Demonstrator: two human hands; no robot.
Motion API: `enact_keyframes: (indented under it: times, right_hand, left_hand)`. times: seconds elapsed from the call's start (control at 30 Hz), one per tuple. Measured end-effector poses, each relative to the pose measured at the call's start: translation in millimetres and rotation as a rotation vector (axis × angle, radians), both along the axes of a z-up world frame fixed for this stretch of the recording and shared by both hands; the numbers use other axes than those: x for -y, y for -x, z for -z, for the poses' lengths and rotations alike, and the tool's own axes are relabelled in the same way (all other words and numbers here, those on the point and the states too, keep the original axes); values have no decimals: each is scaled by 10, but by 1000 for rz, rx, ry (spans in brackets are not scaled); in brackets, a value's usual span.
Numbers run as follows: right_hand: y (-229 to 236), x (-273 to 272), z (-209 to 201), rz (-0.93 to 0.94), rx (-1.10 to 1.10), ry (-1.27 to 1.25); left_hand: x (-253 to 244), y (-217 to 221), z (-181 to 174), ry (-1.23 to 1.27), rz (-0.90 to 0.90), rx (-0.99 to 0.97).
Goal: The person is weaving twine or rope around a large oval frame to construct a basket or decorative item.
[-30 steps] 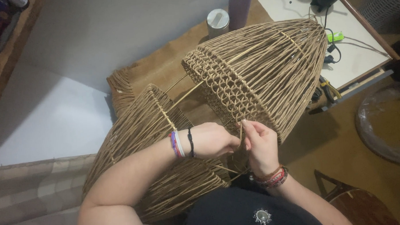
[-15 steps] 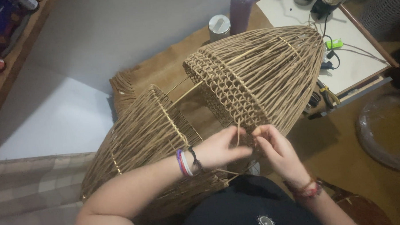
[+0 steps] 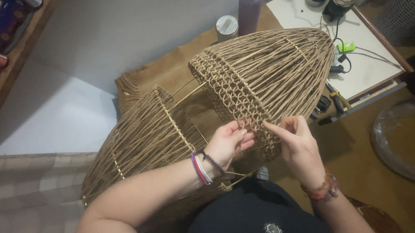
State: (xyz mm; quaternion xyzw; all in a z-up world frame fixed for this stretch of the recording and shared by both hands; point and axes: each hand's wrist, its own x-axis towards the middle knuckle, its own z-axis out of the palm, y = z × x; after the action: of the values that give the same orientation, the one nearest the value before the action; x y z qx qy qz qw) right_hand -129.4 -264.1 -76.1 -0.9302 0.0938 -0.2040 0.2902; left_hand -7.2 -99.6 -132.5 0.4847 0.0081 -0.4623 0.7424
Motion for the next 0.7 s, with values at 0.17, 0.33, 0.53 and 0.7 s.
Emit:
enact_keyframes:
  times: [0.17,0.33,0.53,0.7]
  right_hand:
    - [-278,-118,-70,21,156,56]
    - [-418,-165,64,-72,192,-42]
    - [-301,-250,250,-92,330,20]
    - [-426,-375,309,-14,651,227]
  left_hand:
    - [5,5,-23,-18,1,50]
    - [-14,-75,83,-89,-25,138]
    - [-168,-229,-122,-394,206,525]
    - [-215,-309,-109,-536,339,809]
